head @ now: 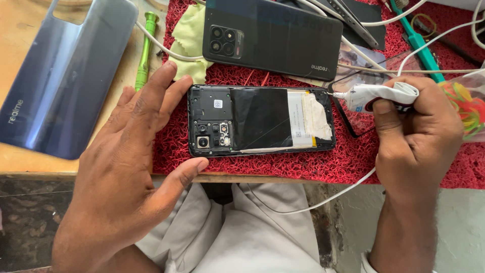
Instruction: The person prepares a tube of adhesive by removing the cap and inserting a metal wire into the nozzle. They then apply the adhesive along the edges of a disassembled smartphone chassis using the tube. The person handles the phone and the adhesive tube throughout the process.
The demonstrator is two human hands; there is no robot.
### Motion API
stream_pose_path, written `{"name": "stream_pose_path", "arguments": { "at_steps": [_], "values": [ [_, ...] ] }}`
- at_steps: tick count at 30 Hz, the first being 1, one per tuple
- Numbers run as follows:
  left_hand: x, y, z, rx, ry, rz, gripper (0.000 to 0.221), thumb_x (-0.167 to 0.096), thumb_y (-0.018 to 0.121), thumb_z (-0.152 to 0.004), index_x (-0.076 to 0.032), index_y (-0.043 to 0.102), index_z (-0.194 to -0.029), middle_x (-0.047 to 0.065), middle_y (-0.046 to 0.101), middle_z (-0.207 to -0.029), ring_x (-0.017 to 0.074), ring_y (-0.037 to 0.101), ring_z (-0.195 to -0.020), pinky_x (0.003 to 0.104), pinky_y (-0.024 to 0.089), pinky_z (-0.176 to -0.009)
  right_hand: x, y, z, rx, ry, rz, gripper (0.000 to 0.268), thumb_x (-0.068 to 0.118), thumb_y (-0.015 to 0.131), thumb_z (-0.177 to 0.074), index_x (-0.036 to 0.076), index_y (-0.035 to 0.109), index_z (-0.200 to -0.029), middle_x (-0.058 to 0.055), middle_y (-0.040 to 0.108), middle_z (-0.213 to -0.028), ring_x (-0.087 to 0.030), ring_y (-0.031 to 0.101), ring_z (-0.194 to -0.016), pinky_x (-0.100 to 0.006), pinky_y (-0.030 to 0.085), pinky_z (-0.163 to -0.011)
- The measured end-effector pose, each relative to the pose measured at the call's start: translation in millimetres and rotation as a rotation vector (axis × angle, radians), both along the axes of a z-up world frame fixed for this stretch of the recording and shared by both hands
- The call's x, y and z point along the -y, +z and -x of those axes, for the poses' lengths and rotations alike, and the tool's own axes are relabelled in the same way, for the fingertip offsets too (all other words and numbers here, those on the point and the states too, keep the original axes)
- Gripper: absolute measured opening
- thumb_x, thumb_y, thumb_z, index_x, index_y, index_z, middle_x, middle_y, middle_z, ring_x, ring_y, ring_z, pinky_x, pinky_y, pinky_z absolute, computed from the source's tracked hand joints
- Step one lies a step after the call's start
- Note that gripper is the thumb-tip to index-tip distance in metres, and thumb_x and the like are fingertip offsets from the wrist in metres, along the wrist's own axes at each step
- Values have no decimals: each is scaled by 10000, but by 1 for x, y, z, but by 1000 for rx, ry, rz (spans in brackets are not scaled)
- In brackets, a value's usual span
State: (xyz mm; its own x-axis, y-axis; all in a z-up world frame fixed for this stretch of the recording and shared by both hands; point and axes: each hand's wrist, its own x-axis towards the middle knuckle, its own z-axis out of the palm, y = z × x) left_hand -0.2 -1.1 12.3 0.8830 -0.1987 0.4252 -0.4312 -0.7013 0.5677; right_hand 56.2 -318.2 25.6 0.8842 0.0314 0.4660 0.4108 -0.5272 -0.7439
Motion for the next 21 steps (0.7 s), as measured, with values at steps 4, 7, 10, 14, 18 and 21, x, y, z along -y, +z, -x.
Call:
{"name": "stream_pose_path", "arguments": {
  "at_steps": [4, 7, 10, 14, 18, 21],
  "values": [
    [0, 1, -1, 5, 0, -10, 985, -284, 767, -858, -72, 158, -1602, 108, 607, -1458, 353, 501, -1418, 546, 268, -1248, 2, -1, 1, -3, 14, -13, 63, -29, 654, -1095, -15, 619, -1145, 23, 610, -961, -20, 528, -802, -157, 432, -716],
    [0, 0, 0, 2, 2, -12, 987, -291, 766, -861, -71, 155, -1604, 105, 605, -1463, 354, 501, -1418, 546, 267, -1249, 4, -3, 2, 1, 14, -6, 64, -31, 660, -1108, -19, 629, -1162, 14, 619, -946, -27, 536, -804, -160, 434, -715],
    [0, -1, 0, -2, 9, -17, 989, -303, 769, -858, -74, 161, -1604, 107, 606, -1466, 362, 501, -1417, 545, 271, -1249, 5, -3, 2, 2, 15, -16, 65, -34, 657, -1100, -19, 628, -1157, 10, 618, -949, -28, 538, -810, -161, 440, -723],
    [0, -1, 0, -1, 4, -16, 990, -299, 768, -857, -76, 157, -1604, 109, 605, -1465, 363, 510, -1411, 546, 265, -1251, 2, -2, 3, -16, 35, -46, 76, -42, 638, -1090, -23, 617, -1161, 5, 627, -977, -36, 565, -850, -166, 467, -775],
    [-1, -3, 0, -50, 13, -22, 1020, -309, 778, -848, -84, 141, -1613, 100, 615, -1478, 352, 522, -1426, 553, 253, -1277, 1, -1, 5, -38, 47, -86, 70, -39, 624, -1073, -21, 605, -1138, 9, 634, -996, -39, 575, -852, -169, 478, -782],
    [-1, -3, 0, -5, -4, -31, 1013, -300, 763, -859, -82, 121, -1612, 113, 602, -1469, 361, 507, -1411, 550, 247, -1256, 3, -3, 6, -29, 37, -91, 74, -36, 648, -1085, -24, 618, -1151, 11, 620, -963, -35, 549, -842, -164, 456, -767]
  ]
}}
